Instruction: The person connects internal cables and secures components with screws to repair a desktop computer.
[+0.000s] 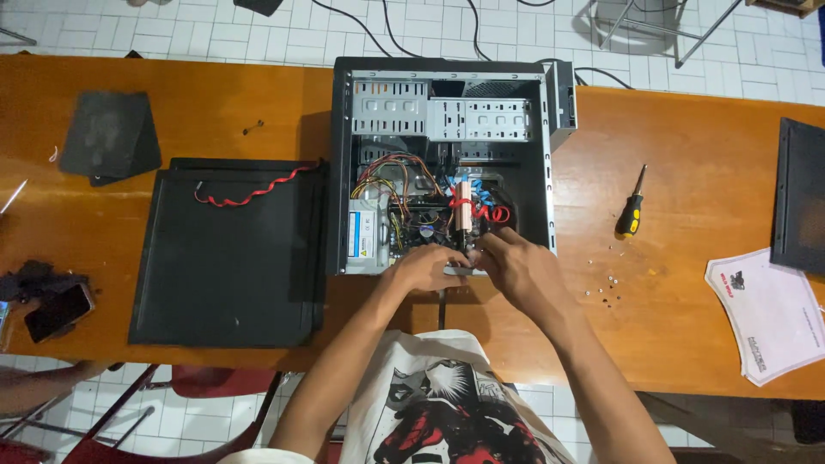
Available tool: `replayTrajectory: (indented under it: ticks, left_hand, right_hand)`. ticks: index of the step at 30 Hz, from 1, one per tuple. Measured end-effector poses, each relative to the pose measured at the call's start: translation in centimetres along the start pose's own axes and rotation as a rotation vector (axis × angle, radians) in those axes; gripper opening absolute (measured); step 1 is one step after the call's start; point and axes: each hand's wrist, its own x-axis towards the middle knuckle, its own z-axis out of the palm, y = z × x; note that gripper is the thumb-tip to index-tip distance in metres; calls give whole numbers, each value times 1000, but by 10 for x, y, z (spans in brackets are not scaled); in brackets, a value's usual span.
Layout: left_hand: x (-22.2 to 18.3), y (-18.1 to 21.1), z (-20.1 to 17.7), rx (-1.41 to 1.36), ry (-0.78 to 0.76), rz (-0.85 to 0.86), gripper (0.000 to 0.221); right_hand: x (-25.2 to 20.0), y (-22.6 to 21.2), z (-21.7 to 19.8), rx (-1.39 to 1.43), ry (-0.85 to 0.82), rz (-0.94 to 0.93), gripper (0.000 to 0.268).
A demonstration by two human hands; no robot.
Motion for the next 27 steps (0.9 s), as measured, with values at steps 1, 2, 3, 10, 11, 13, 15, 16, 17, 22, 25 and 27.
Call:
replayTrajectory:
  ticks: [1, 2, 3, 10, 11, 13, 15, 16, 17, 22, 25, 27]
  left_hand:
    - [1, 1, 1, -1, -2, 3, 47]
    - [2, 2, 3, 2, 5, 1, 48]
    - [2, 2, 2, 9, 15, -4, 48]
    - [3, 6, -1, 45, -5, -34, 49]
    - [3, 6, -2, 38, -13, -54, 48]
    - [2, 7, -3, 30, -21, -76, 47]
    - [1, 8, -4, 20, -64, -110, 46]
    - [2, 8, -5, 20, -63, -110, 46]
    - [2, 8, -5, 13, -50, -90, 45]
    - [0, 8, -4, -5, 4, -38, 42]
    - [1, 7, -4, -22, -5, -50, 40]
    - [3, 0, 2, -22, 8, -34, 41]
  right_hand:
    - [-1, 3, 0, -1, 0, 3, 19]
    - [-2, 7, 0, 36, -11, -45, 15]
    - [-2, 9, 1, 77, -19, -98, 14]
    - [-4, 14, 1, -2, 156, -285, 38]
    - [-3, 14, 3, 24, 94, -185, 29]
    - [-3, 17, 6, 51, 31, -85, 22]
    - [-3, 23, 10, 46, 57, -121, 20]
    - [-4, 22, 9, 45, 57, -121, 20]
    - [-4, 21, 9, 52, 65, -135, 20]
    - [-4, 13, 4, 62, 43, -134, 19]
    - [-3, 12, 3, 49, 49, -142, 21]
    - [-2, 12, 3, 42, 34, -132, 19]
